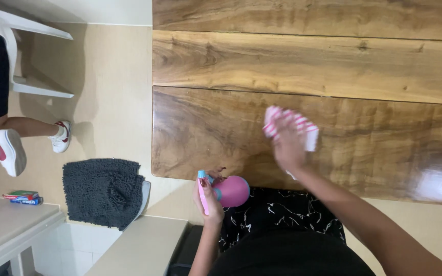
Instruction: The person sprays a wooden table with a pink spray bottle and wipes the surface with a striped cloth. They move a blue plastic stool to clean underneath it, then return the stool to its original position and continue wiping the table.
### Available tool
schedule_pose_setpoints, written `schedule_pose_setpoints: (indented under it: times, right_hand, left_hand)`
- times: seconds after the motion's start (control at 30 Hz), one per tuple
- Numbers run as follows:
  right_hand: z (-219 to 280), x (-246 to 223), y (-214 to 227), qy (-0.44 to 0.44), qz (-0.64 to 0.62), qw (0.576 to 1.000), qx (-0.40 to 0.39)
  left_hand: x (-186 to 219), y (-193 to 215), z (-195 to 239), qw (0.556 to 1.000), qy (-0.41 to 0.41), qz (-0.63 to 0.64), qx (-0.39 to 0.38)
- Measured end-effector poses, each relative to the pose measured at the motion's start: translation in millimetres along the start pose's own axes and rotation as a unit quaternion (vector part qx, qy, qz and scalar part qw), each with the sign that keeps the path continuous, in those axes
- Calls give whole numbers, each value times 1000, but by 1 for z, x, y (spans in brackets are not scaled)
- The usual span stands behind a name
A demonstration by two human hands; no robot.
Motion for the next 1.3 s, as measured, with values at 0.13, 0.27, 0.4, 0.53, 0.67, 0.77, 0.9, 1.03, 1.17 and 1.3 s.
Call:
schedule_pose_setpoints:
  times: [0.13, 0.27, 0.4, 0.53, 0.67, 0.77, 0.9, 1.03, 1.17, 1.3]
  right_hand:
    - [9, -55, -52, 97, 45, 990, -87]
    - [-5, -70, -64, 240, 78, 952, -172]
    - [-28, -48, -54, 243, 90, 954, -151]
    - [-24, -33, -24, 204, 93, 967, -120]
    - [-5, -17, 1, 156, 108, 977, -101]
    - [8, -9, 16, 137, 102, 982, -81]
    - [29, 12, 24, 122, 99, 986, -57]
    - [47, 29, 35, 107, 102, 987, -56]
    - [67, 45, 54, 99, 110, 987, -64]
    - [87, 63, 75, 87, 95, 990, -56]
  left_hand:
    - [-3, 11, 2, 1000, 1, -24, 7]
    - [-16, 26, -7, 995, 31, -89, 21]
    - [-24, 48, -18, 992, 55, -95, 63]
    - [-29, 80, -17, 987, 39, -86, 128]
    - [-9, 89, -6, 972, 1, -154, 179]
    - [-4, 79, 3, 969, 25, -177, 172]
    - [-14, 60, 17, 966, 125, -178, 142]
    - [-22, 39, 25, 967, 133, -207, 70]
    - [-29, 3, 35, 969, 85, -228, -35]
    - [-49, -11, 39, 975, 125, -172, -70]
Point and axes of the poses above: each hand's wrist, its own z-axis away from the middle knuckle, its own y-axis out of the back of the hand, x = y × z, the point moved 8 cm from there along -z, towards the middle knuckle, and after that the axes turned 9 degrees about y, right-handed, at the moved point
